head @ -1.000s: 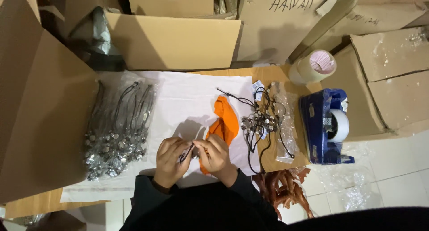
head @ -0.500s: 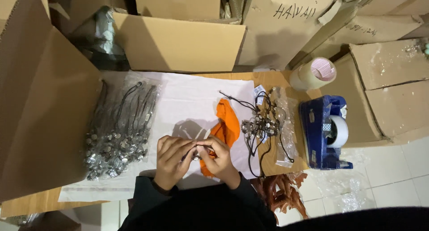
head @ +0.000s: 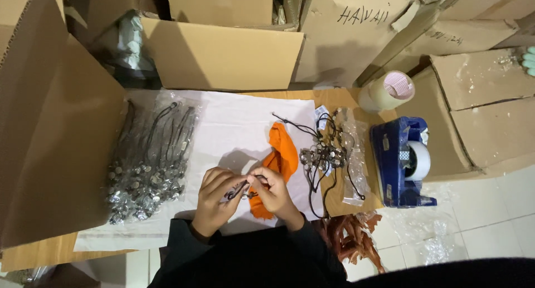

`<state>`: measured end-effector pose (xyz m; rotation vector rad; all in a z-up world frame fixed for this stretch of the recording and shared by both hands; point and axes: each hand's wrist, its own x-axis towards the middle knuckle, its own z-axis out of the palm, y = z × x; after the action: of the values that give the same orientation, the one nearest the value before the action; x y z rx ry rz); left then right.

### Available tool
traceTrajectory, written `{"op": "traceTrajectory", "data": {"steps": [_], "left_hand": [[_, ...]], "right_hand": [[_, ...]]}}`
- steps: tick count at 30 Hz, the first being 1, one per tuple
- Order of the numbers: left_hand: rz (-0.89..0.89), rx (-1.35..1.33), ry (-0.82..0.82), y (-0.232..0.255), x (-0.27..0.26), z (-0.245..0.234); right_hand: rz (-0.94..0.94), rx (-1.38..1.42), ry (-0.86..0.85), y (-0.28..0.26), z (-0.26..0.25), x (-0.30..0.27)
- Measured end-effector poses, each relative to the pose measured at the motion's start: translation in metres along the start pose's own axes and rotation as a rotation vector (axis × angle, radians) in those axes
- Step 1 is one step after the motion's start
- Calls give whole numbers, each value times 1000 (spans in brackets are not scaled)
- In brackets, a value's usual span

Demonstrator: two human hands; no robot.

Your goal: Wrapping small metal decorative items in orange fabric for packaging

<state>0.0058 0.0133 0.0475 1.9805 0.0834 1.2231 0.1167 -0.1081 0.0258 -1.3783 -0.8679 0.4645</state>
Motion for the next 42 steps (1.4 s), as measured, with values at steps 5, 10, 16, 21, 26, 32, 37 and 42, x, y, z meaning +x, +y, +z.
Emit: {"op": "traceTrajectory", "data": {"steps": [5,10,16,21,26,32,37,42], "left_hand": [[-10,-71,-18,7,7,-2],[19,-20,-1,3,0,1],[-39,-14,47,2,3,-4],[-68,-13,29,8,8,-5],[-89,-53,26,9,8,-6],[-111,-146,10,6,7,-4],[-154,-222,47,5,4,-4],[-160,-238,31,6,6,-5]], "right_hand": [[121,139,10,5,-1,1],[138,122,-60,-3,-4,4],[36,95,-77,-20,1,4],[-57,17,-45,-7,1,3],[-74,30,-7,4,2,0],[-71,-31,43,2,7,2],[-285,-267,88,2,7,0],[-414,-450,118,-1,9,-1]]}}
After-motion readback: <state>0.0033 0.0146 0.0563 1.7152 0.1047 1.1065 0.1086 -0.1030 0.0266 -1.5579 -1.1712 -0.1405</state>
